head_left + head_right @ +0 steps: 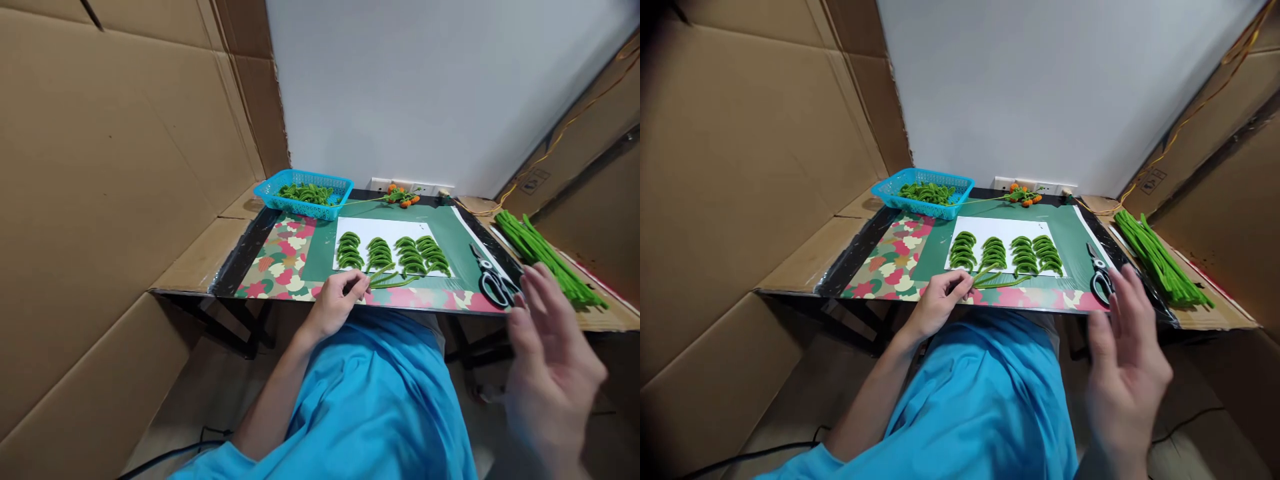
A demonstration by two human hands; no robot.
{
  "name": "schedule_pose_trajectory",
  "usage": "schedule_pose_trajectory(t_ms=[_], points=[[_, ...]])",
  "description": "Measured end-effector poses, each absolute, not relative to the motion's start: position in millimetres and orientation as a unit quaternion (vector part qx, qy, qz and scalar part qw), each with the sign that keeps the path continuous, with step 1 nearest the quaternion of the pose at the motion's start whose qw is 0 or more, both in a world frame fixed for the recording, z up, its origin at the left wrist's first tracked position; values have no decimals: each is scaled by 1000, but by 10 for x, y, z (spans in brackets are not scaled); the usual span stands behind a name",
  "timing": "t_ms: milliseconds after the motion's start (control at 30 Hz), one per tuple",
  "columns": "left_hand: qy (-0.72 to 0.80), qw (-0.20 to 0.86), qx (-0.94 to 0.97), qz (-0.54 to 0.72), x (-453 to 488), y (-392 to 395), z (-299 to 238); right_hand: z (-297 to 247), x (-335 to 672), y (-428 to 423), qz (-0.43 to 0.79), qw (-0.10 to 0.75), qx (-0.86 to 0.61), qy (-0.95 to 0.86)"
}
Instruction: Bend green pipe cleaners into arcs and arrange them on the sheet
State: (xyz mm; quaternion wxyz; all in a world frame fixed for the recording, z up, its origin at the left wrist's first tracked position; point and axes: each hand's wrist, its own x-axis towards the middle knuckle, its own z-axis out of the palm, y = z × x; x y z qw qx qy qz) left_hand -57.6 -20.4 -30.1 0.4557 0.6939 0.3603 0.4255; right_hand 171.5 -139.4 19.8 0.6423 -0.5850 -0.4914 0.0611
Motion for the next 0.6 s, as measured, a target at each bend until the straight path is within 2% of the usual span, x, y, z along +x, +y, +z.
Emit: schedule_pose_trajectory(t_ms=[100, 600], points=[[358, 449, 696, 431, -573, -197, -290, 175, 1922, -1434, 98, 699, -588, -394], [353, 476, 698, 402, -609, -219, -270, -224, 1605, -1127, 380, 600, -535, -458]])
